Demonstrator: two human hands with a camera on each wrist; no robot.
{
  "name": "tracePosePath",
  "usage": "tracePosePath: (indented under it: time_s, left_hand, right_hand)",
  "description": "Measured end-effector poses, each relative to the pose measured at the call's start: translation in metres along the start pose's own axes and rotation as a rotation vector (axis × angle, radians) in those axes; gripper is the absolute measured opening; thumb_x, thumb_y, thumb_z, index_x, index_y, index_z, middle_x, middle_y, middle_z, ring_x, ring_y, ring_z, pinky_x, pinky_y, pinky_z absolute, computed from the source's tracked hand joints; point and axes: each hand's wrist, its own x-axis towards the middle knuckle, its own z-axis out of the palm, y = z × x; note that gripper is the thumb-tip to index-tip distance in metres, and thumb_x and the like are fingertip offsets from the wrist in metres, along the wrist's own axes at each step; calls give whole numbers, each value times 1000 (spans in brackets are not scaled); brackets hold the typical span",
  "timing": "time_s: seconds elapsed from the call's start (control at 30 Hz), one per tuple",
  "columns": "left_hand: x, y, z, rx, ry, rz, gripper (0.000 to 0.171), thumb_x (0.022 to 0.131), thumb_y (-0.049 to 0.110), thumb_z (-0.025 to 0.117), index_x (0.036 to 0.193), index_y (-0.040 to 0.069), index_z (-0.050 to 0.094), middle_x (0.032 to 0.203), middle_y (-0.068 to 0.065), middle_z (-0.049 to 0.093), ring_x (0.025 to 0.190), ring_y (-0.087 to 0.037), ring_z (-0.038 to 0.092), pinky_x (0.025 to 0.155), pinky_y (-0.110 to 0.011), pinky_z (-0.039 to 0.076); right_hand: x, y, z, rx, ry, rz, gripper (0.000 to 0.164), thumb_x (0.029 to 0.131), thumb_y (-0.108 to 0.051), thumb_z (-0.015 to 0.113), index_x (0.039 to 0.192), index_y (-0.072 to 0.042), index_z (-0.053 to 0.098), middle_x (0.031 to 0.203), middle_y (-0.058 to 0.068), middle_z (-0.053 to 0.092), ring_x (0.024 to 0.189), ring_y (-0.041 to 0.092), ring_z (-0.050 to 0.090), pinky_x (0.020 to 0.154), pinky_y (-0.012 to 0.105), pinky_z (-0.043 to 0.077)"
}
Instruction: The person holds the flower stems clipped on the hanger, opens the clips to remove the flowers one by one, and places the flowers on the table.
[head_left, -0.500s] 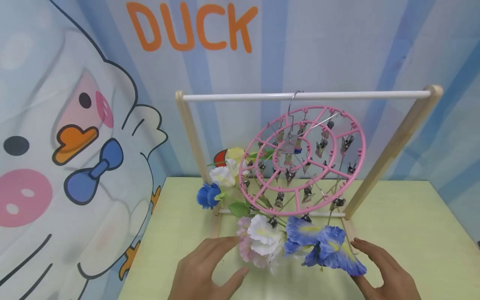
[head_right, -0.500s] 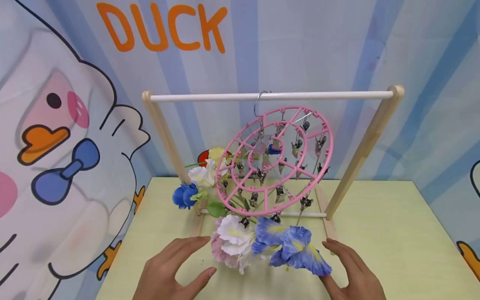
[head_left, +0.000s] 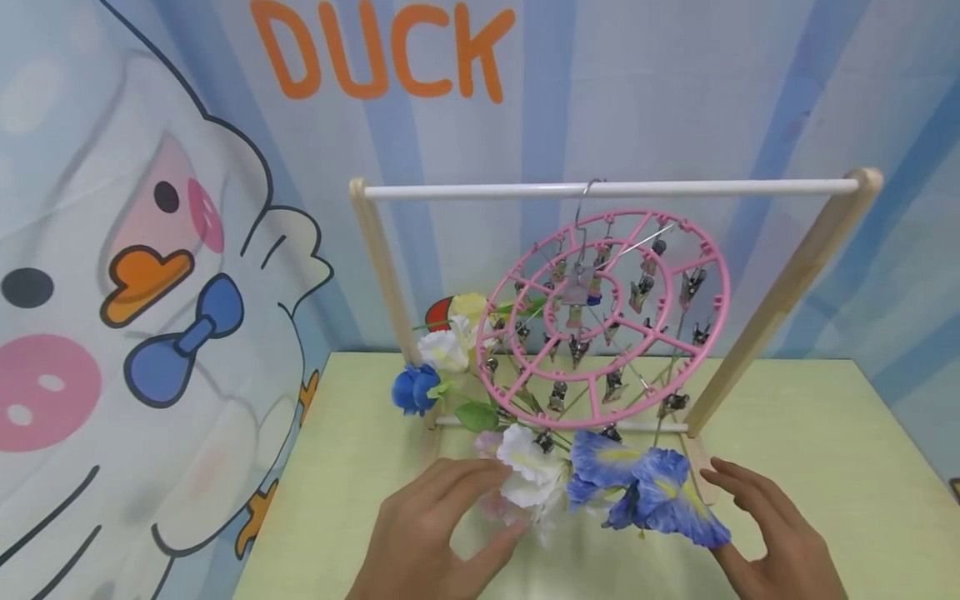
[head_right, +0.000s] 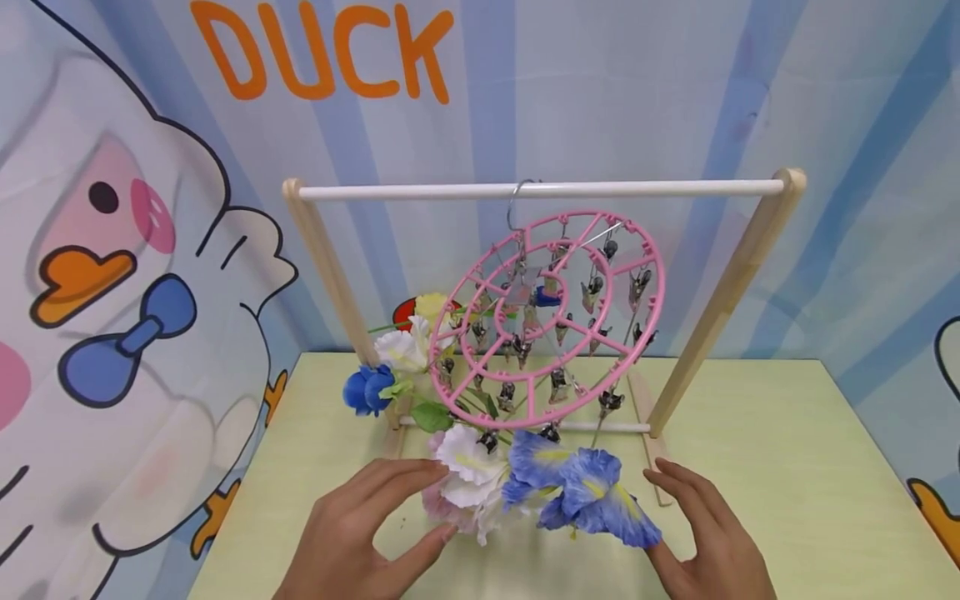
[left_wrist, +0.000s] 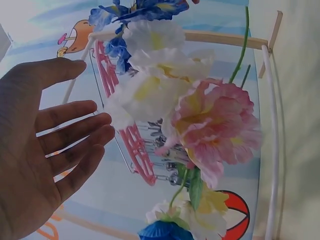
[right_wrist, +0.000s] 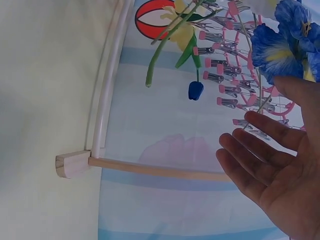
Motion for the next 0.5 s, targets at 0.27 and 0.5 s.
tracePosePath:
  time_s: [0.27, 0.5]
  left_hand:
    - [17, 7, -1, 4, 27, 93, 45, 85, 34, 88, 126, 18, 75, 118, 7, 76, 106, -9, 73, 83, -28, 61]
    - [33, 16, -5, 11, -8, 94, 45, 87, 36, 88, 126, 20, 74, 116, 8, 75, 105, -8, 71, 84, -27, 61]
  right_hand:
    - [6, -1, -6, 20, -7, -12, 83, 58, 10, 88, 137, -10, 68, 139, 10, 64, 127, -22, 38, 91, -3, 37]
    - [8, -6, -12, 2, 6, 15, 75, 67, 4, 92, 136, -11, 69, 138, 9, 65, 123, -4, 55, 91, -2, 39]
